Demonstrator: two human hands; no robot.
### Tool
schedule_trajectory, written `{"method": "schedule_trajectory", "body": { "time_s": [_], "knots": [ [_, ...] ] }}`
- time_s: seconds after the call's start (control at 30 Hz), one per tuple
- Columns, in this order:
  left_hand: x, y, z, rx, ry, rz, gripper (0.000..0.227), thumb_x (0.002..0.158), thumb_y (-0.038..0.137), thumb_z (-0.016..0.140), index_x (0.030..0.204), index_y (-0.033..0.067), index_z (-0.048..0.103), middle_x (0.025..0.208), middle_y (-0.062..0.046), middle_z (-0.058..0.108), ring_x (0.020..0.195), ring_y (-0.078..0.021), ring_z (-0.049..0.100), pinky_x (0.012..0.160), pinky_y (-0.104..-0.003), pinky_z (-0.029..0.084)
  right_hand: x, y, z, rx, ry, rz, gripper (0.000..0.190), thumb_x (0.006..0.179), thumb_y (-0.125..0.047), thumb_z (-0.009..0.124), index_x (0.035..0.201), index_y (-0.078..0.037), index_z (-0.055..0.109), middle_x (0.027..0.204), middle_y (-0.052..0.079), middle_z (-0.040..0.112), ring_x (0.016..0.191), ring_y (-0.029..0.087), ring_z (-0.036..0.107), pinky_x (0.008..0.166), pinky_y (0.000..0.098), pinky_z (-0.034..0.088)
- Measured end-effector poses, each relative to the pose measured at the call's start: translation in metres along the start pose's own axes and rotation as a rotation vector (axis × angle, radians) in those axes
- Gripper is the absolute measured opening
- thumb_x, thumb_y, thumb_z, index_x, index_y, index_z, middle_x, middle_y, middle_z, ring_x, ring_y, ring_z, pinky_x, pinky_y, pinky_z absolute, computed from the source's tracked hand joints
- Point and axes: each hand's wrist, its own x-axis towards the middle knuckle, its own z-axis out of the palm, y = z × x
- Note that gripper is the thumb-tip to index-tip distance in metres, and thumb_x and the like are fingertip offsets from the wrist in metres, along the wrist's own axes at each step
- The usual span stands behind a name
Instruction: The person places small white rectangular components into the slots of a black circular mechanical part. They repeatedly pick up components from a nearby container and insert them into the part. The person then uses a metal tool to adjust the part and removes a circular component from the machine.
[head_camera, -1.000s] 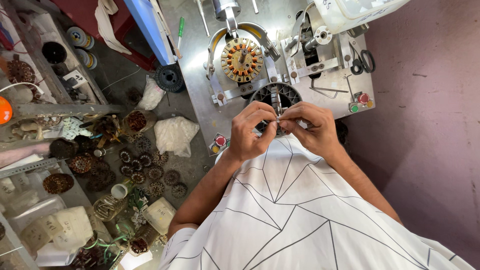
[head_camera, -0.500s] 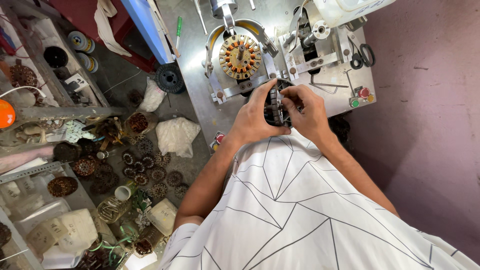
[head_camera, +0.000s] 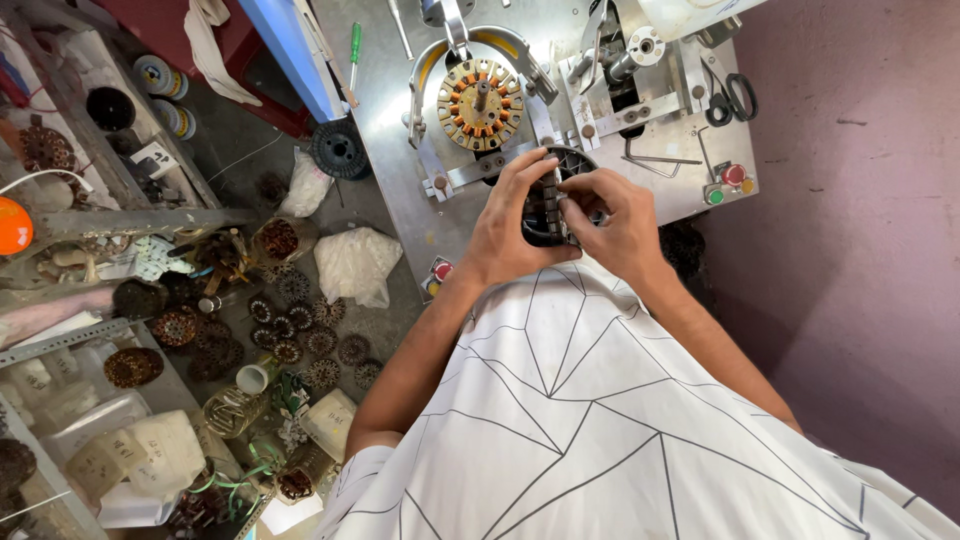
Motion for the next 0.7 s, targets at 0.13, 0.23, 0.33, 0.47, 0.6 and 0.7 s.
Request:
{"method": "schedule_trajectory", "body": {
  "time_s": [0.13,0.23,0.33,0.47,0.6,0.7],
  "knots": [
    [-0.006,-0.005,-0.002,-0.417,0.123,-0.235,0.039,0.094,0.017,0.079,0.128,0.0094,0.062,0.121,-0.011,0.064,0.104,-0.0193,0.067,0.097,-0.032,0.057,0.000,0.017,-0.011,0.431,-0.085,0.267,0.020,0.090,0.003,0.072,0.109,0.002,0.066,0.096,0.009,0.074,0.086,0.013,0.074,0.078,0.0287,0.064],
    [-0.009,-0.006,0.004,-0.327,0.183,-0.254,0.015,0.095,0.008,0.075,0.109,0.0046,0.070,0.100,-0.007,0.071,0.091,-0.0161,0.070,0.085,-0.029,0.057,-0.001,0.030,-0.006,0.386,-0.063,0.228,0.009,0.094,0.006,0.071,0.103,0.008,0.071,0.091,0.012,0.075,0.079,0.018,0.075,0.074,0.0318,0.065],
    [-0.008,-0.004,0.005,-0.228,0.194,-0.215,0.010,0.090,0.005,0.074,0.099,0.0015,0.072,0.095,-0.006,0.072,0.087,-0.0155,0.070,0.080,-0.028,0.056,0.003,0.037,-0.006,0.344,-0.104,0.238,0.010,0.093,0.007,0.071,0.102,0.009,0.072,0.089,0.013,0.075,0.077,0.018,0.075,0.072,0.0318,0.066],
    [-0.004,0.000,0.002,-0.212,0.184,-0.210,0.008,0.088,0.003,0.075,0.096,0.0017,0.074,0.091,-0.007,0.073,0.084,-0.0157,0.070,0.077,-0.027,0.055,0.007,0.036,-0.010,0.338,-0.156,0.220,0.008,0.092,0.008,0.071,0.100,0.009,0.071,0.089,0.014,0.075,0.078,0.019,0.076,0.072,0.0320,0.066],
    [-0.004,0.000,0.003,-0.226,0.207,-0.117,0.007,0.086,-0.001,0.072,0.093,0.0008,0.071,0.092,-0.009,0.072,0.085,-0.0183,0.070,0.078,-0.029,0.055,0.009,0.029,-0.011,0.318,-0.188,0.200,0.008,0.091,0.008,0.070,0.099,0.008,0.072,0.089,0.013,0.076,0.079,0.018,0.077,0.073,0.0311,0.066],
    [-0.005,-0.003,0.005,-0.227,0.205,-0.098,0.006,0.086,-0.001,0.070,0.092,0.0004,0.070,0.092,-0.009,0.072,0.084,-0.0190,0.070,0.077,-0.029,0.055,0.010,0.022,-0.013,0.233,-0.184,0.180,0.008,0.090,0.008,0.071,0.098,0.007,0.073,0.087,0.012,0.076,0.078,0.017,0.077,0.071,0.0296,0.066]
  ]
}}
